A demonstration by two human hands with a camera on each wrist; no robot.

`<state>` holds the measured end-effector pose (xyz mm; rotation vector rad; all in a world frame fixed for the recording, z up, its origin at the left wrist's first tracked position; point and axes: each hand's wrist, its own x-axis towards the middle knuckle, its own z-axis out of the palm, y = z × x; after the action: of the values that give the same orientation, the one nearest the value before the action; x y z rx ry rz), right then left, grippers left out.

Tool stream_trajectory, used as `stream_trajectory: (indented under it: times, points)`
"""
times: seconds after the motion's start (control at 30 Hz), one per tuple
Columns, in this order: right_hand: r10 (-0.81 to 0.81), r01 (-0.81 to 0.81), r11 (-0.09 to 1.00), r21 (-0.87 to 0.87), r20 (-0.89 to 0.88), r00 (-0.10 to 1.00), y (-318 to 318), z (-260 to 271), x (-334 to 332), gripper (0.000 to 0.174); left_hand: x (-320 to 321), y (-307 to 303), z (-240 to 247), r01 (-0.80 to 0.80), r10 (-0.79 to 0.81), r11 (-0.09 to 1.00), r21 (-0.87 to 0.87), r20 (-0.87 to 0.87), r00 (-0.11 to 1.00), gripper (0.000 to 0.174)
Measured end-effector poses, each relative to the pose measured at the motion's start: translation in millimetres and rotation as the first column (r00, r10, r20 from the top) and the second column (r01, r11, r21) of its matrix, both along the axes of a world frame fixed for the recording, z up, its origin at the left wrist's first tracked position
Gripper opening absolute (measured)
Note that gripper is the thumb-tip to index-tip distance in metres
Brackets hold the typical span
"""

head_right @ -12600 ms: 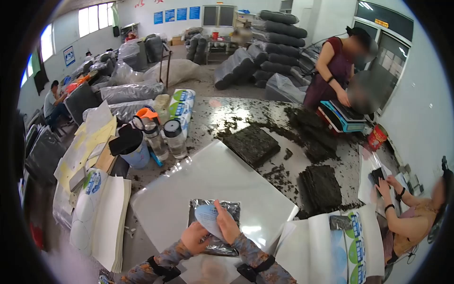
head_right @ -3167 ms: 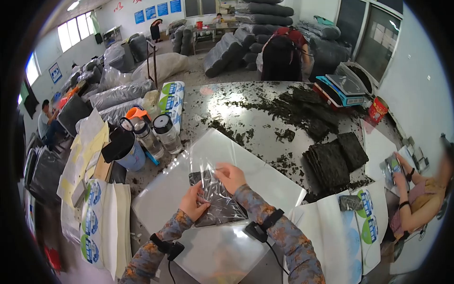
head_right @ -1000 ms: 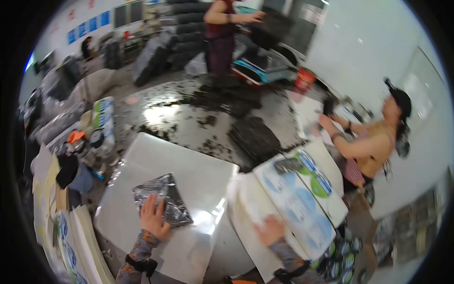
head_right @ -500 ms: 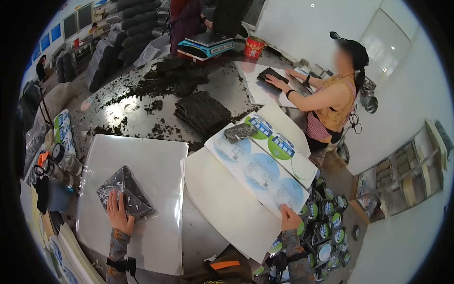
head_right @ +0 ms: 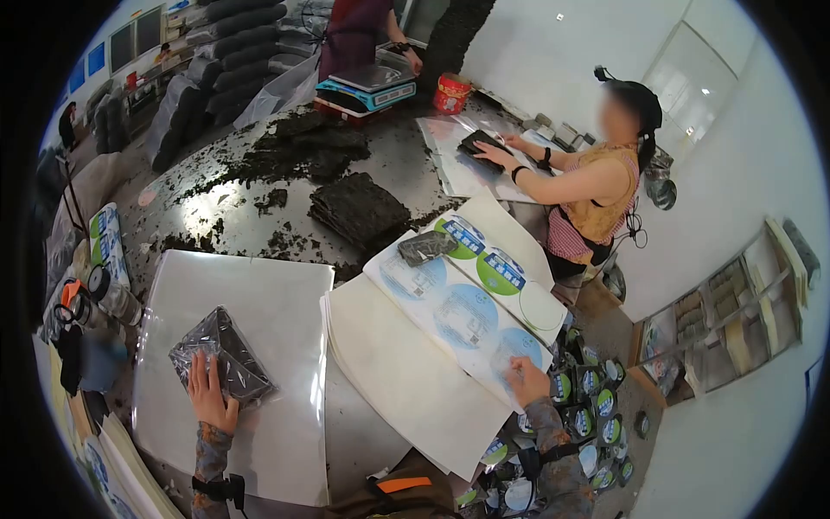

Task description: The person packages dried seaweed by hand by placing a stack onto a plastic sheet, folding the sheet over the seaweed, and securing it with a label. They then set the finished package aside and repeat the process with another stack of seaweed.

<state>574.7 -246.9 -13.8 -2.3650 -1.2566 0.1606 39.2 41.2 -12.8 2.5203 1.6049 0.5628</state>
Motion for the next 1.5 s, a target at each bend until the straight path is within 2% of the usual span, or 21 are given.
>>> stream_trajectory:
  times: [0.07, 0.17, 0.27, 0.37, 0.4, 0.5, 0.6, 0.7, 0.73, 0.77, 0.83, 0.87, 0.97, 1.07, 1.17, 1.2, 1.23, 1.3, 1.4, 1.43, 1.5]
  points:
    - [0.081, -0.088, 0.995, 0.051, 0.117, 0.99, -1, -7, -21, 0.037, 0, 0, 1, -0.004, 0.004, 1.0, 0.004, -0.009, 1.0, 0.082]
    - [0.054, -0.044, 0.995, -0.095, 0.097, 0.994, -3, -2, -31, 0.034, -1, -1, 1, -0.008, 0.008, 1.0, 0.015, -0.007, 1.0, 0.082]
    - [0.051, -0.036, 0.928, -0.371, 0.032, 0.998, 5, 25, -8, 0.034, 0, 0, 1, 0.011, -0.011, 1.0, 0.013, 0.005, 1.0, 0.082]
    - [0.047, -0.054, 0.961, -0.271, -0.029, 0.998, 8, 28, -12, 0.031, 0, -1, 2, 0.001, -0.002, 1.0, 0.01, 0.018, 1.0, 0.082]
    - [0.202, -0.165, 0.955, -0.249, 0.132, 0.97, 8, 30, -28, 0.026, -1, -2, 2, -0.004, 0.004, 1.0, 0.009, 0.019, 1.0, 0.082]
    - [0.143, -0.154, 0.988, 0.012, 0.303, 0.942, -5, -16, -34, 0.025, 0, -2, 4, -0.001, 0.001, 1.0, 0.014, 0.025, 1.0, 0.082]
    - [0.167, -0.077, 0.936, -0.344, 0.24, 0.956, -12, -5, 7, 0.031, 0, 0, 2, 0.012, -0.012, 0.999, 0.032, 0.023, 1.0, 0.082]
    - [-0.051, 0.027, 0.992, -0.125, -0.194, 0.98, -6, 21, 28, 0.032, 1, -1, 5, 0.01, -0.011, 1.0, 0.025, 0.032, 0.999, 0.083]
    - [0.032, -0.043, 0.997, -0.059, -0.172, 0.985, -5, 14, 16, 0.033, 1, -1, 4, 0.009, -0.009, 1.0, 0.023, 0.031, 0.999, 0.083]
    - [0.114, -0.112, 0.992, -0.058, 0.042, 0.993, 2, 9, -4, 0.036, 1, 0, 3, 0.002, -0.003, 1.0, 0.021, 0.03, 1.0, 0.083]
    - [0.254, -0.236, 0.967, -0.097, 0.445, 0.859, 7, -1, -44, 0.044, -1, -2, 3, -0.006, 0.006, 1.0, 0.009, 0.023, 1.0, 0.083]
    - [0.216, -0.202, 0.976, -0.079, 0.439, 0.872, 3, -12, -47, 0.053, -1, -2, 3, -0.004, 0.004, 1.0, 0.003, 0.02, 1.0, 0.083]
    - [0.216, -0.217, 0.975, -0.049, 0.437, 0.873, -8, -23, -41, 0.04, -2, 0, 2, 0.004, -0.004, 1.0, 0.003, 0.015, 1.0, 0.084]
    - [0.13, -0.162, 0.969, 0.185, 0.175, 0.976, -11, -15, -28, 0.025, -1, 0, 3, 0.01, -0.01, 1.0, 0.002, 0.014, 1.0, 0.084]
    - [-0.228, 0.265, 0.96, 0.095, -0.287, 0.93, -8, -6, -1, 0.018, 2, -1, 4, 0.009, -0.009, 1.0, -0.011, 0.027, 1.0, 0.084]
    - [-0.256, 0.295, 0.95, 0.1, -0.285, 0.924, -13, -9, 29, 0.018, 0, -2, 5, 0.003, -0.003, 1.0, -0.014, 0.027, 1.0, 0.084]
    - [-0.152, 0.166, 0.951, 0.26, -0.072, 0.986, -9, 25, 52, 0.016, -2, -1, 0, 0.04, -0.04, 0.999, 0.001, 0.058, 0.997, 0.084]
    - [-0.44, 0.411, 0.806, 0.426, -0.034, 0.897, -24, 102, 159, 0.02, -3, -2, 2, 0.029, -0.027, 0.999, -0.026, 0.09, 0.996, 0.081]
    - [-0.026, 0.153, 0.757, 0.636, -0.204, 0.979, 83, 193, 70, 0.029, -2, -4, 12, -0.004, 0.009, 0.995, -0.099, 0.044, 0.999, 0.078]
    - [0.108, 0.048, 0.769, 0.638, -0.204, 0.973, 124, 189, 30, 0.032, -3, -4, 10, 0.006, -0.003, 0.996, -0.084, 0.028, 1.0, 0.076]
    - [0.42, -0.322, 0.79, 0.522, -0.078, 0.904, 215, 117, -88, 0.043, -6, 1, 10, 0.018, -0.019, 0.995, -0.097, -0.016, 1.0, 0.073]
